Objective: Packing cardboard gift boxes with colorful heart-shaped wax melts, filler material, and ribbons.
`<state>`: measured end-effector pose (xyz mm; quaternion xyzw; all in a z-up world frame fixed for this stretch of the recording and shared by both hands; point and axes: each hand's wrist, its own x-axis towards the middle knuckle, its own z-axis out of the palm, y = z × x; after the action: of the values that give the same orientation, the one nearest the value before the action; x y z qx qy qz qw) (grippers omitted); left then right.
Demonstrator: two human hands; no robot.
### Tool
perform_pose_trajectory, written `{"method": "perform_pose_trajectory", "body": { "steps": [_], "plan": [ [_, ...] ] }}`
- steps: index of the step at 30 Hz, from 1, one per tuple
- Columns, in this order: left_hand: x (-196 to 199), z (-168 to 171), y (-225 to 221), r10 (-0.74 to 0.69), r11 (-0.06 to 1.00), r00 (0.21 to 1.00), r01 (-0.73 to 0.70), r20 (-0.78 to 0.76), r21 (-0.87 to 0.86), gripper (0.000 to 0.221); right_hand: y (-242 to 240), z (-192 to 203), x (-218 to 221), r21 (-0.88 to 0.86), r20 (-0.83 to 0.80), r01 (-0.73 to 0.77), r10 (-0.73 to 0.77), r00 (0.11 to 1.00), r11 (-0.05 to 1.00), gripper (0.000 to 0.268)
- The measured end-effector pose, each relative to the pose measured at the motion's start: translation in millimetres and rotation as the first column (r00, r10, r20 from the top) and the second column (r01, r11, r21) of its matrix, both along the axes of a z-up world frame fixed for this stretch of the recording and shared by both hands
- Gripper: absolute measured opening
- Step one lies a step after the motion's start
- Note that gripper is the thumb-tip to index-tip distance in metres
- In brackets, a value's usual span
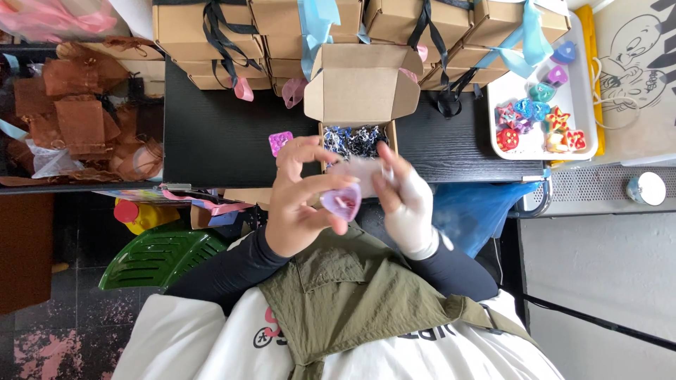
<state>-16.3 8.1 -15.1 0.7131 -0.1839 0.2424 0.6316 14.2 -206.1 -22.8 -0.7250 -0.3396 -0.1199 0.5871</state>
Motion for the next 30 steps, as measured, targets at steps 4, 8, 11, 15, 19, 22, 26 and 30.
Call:
{"method": "perform_pose_trajectory", "body": {
  "steps": [4, 8, 11, 15, 19, 22, 26, 30],
  "plan": [
    [2, 14, -7, 0.080, 0.939, 0.996, -0.091, 0.046, 0.332, 0.055, 1, 20, 3, 0.635, -0.628, -0.161, 0.626, 0.463, 0.756, 0.076],
    [1, 18, -5, 0.136, 0.891, 0.991, -0.125, 0.007, 0.437, 0.050, -7, 8, 7, 0.651, -0.615, -0.288, 0.710, 0.344, 0.703, 0.088],
    [0, 20, -3, 0.050, 0.877, 0.998, -0.059, 0.032, 0.477, 0.041, -11, 7, 11, 0.619, -0.625, -0.332, 0.703, 0.340, 0.711, 0.086],
    [-1, 41, 2, 0.031, 0.813, 1.000, -0.023, -0.004, 0.581, 0.045, -6, 28, 13, 0.568, -0.645, -0.338, 0.661, 0.383, 0.751, 0.087],
    [1, 35, 11, -0.127, 0.810, 0.989, 0.144, -0.070, 0.569, 0.053, -16, 15, 8, 0.624, -0.708, -0.298, 0.684, 0.174, 0.722, 0.091],
    [4, 28, 14, -0.124, 0.786, 0.991, 0.129, -0.051, 0.604, 0.048, -12, 13, 7, 0.616, -0.742, -0.269, 0.660, 0.115, 0.740, 0.091],
    [6, 30, 10, -0.053, 0.829, 0.999, 0.046, -0.003, 0.557, 0.050, -14, 0, 7, 0.563, -0.780, -0.251, 0.606, 0.155, 0.788, 0.081],
    [6, 26, 12, -0.017, 0.846, 1.000, 0.016, -0.002, 0.533, 0.049, -11, 41, 17, 0.425, -0.862, -0.265, 0.476, 0.175, 0.866, 0.077]
  ]
}}
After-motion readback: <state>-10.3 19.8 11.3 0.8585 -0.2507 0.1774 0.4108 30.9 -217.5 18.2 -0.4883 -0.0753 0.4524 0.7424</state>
